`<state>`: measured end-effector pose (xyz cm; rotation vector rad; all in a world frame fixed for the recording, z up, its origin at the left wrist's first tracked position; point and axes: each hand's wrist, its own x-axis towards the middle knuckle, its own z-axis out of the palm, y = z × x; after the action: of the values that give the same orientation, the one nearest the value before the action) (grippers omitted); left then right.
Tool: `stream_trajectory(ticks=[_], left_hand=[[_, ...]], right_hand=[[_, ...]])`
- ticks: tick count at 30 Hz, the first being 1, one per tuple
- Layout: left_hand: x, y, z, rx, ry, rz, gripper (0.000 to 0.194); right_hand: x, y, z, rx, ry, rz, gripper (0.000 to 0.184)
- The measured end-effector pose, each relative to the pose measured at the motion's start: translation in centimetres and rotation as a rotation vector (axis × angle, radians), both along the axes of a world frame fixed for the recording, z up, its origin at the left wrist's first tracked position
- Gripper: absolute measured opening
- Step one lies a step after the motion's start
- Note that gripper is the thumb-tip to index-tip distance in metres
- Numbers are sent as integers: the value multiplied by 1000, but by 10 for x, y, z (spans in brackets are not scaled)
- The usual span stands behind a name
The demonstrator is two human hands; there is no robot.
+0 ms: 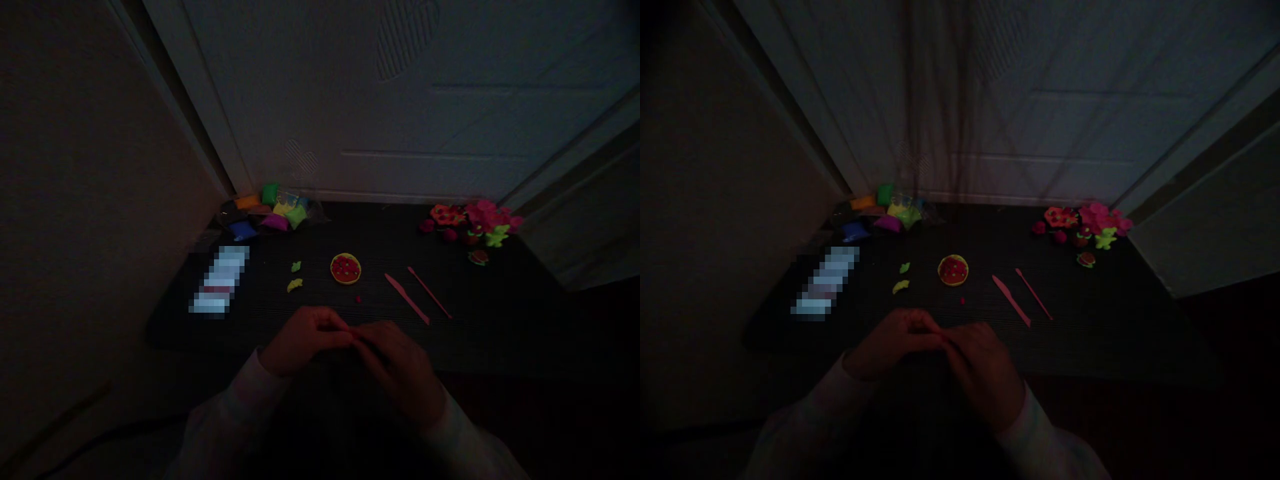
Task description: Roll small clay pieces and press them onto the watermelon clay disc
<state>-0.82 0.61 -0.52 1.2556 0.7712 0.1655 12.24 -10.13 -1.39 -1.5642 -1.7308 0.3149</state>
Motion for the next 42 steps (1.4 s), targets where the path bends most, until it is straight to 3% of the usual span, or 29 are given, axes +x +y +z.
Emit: stream_trajectory(ticks=[4,7,14,17,20,22,26,31,34,38,42], left_hand=[[-1,-2,-2,-51,28,-6,12],[0,-6,-3,-85,27,11,13],[1,-8,-2,-31,-16,-94,15],[-1,-6,-1,-2,-16,-135,13],[-5,-3,-2,48,29,-94,11],[-7,0,-1,90,62,-51,10],[-11,14,10,244,80,94,14],[3,54,24,817,247,299,18],[21,83,14,1135,338,221,16],[37,108,-8,1202,362,165,9],[38,114,-22,1248,366,94,13]], right_hand=[[-6,-3,-4,-27,20,-30,15],[-7,-3,-4,-105,179,-101,11],[-3,-1,-6,-426,1028,-322,14],[-1,-2,-7,-426,1371,-300,17],[5,-4,-9,-329,1502,-254,16],[11,-5,-11,-297,1443,-294,16],[18,-6,-14,-408,1086,-336,22],[16,2,-11,-403,773,-260,17],[14,6,-13,-358,624,-241,17],[15,7,-19,-321,493,-217,15],[19,6,-24,-302,508,-228,18]])
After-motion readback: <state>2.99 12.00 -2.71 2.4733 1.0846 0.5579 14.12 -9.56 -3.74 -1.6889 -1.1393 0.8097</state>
